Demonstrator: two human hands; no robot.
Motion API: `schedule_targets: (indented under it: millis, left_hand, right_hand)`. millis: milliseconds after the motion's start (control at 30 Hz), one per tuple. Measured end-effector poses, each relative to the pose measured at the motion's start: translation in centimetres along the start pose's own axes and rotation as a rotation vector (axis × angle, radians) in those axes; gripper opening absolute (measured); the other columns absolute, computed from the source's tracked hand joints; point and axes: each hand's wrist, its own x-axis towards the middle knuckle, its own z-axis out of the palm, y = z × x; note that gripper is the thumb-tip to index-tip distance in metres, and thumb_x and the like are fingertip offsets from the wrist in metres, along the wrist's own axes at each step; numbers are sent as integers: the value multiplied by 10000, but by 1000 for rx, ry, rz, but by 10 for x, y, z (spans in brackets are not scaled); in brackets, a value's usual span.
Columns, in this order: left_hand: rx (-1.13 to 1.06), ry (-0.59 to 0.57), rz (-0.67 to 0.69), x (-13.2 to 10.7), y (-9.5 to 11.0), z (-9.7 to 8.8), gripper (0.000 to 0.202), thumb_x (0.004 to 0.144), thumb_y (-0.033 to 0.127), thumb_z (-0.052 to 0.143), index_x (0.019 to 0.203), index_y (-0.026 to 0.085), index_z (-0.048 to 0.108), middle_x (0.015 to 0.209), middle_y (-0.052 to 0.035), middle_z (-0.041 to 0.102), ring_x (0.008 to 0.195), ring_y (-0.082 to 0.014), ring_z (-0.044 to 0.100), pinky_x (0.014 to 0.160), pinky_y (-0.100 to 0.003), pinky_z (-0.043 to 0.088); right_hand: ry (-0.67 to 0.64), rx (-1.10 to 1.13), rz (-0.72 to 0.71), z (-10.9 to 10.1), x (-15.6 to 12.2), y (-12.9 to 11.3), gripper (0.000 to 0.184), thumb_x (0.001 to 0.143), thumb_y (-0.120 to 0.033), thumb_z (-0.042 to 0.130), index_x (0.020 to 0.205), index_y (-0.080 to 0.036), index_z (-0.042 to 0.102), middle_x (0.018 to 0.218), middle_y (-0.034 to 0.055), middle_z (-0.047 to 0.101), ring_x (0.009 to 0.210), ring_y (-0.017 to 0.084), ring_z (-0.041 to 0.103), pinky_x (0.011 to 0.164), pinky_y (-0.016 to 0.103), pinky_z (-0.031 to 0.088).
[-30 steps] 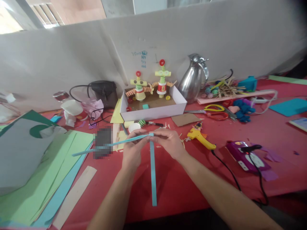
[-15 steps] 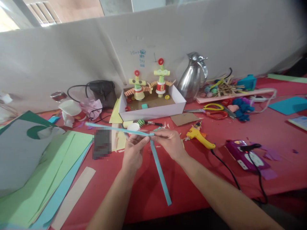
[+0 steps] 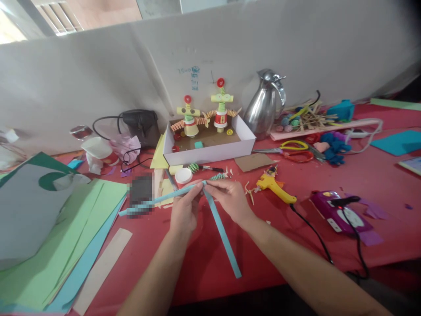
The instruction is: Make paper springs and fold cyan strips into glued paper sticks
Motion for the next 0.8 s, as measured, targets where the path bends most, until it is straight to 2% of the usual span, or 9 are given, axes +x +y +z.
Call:
schedule_targets:
  millis: [133,233,300,467,633,800]
  left_hand:
    - [61,-49,16,-3,1,2,192,643,185,830,825,175,770,862,-39,757,838,-147,688,823,-259,533]
    - [190,-107,65,-2,4,1,329,613,164,835,936,190,776,917,-51,757,873,-171,688,850,-282,536]
    - [254,-136,90,0,6,-1,335,639,204,830,970,191,779,910,-62,756,846,-179,688,837,-299,544]
    - [258,-164,90,6,5,-6,241,670,263,815,898,185,797,844,-74,749,741,-167,667,768,-312,547]
    - [302,-174,203,12,0,-10,201,667,270,813,859,212,803,965,-71,696,866,-183,653,791,-307,542]
    - [365,-270,322,19,5,-14,113,648,246,826,757,235,799,891,-61,641,851,-171,611,766,-286,520]
  right_hand:
    - [54,107,99,0,0,1,184,763,-351,749,923,-276,799,868,17,773,880,225,706,838,382,550]
    - [115,172,161,-4,5,0,186,711,-361,780,854,-244,801,784,19,757,771,200,686,768,358,541]
    - [113,226,211,-6,7,-2,188,683,-361,793,812,-225,797,731,20,741,715,187,669,723,344,534]
    - [79,242,251,-5,9,-3,172,671,-363,791,772,-223,787,678,15,714,677,179,649,648,318,509]
    - [78,249,305,-2,7,2,196,647,-371,808,743,-204,770,646,1,691,599,133,586,587,273,456]
    - [-7,359,411,-2,7,3,219,611,-367,829,721,-196,748,611,5,680,575,128,591,582,266,450]
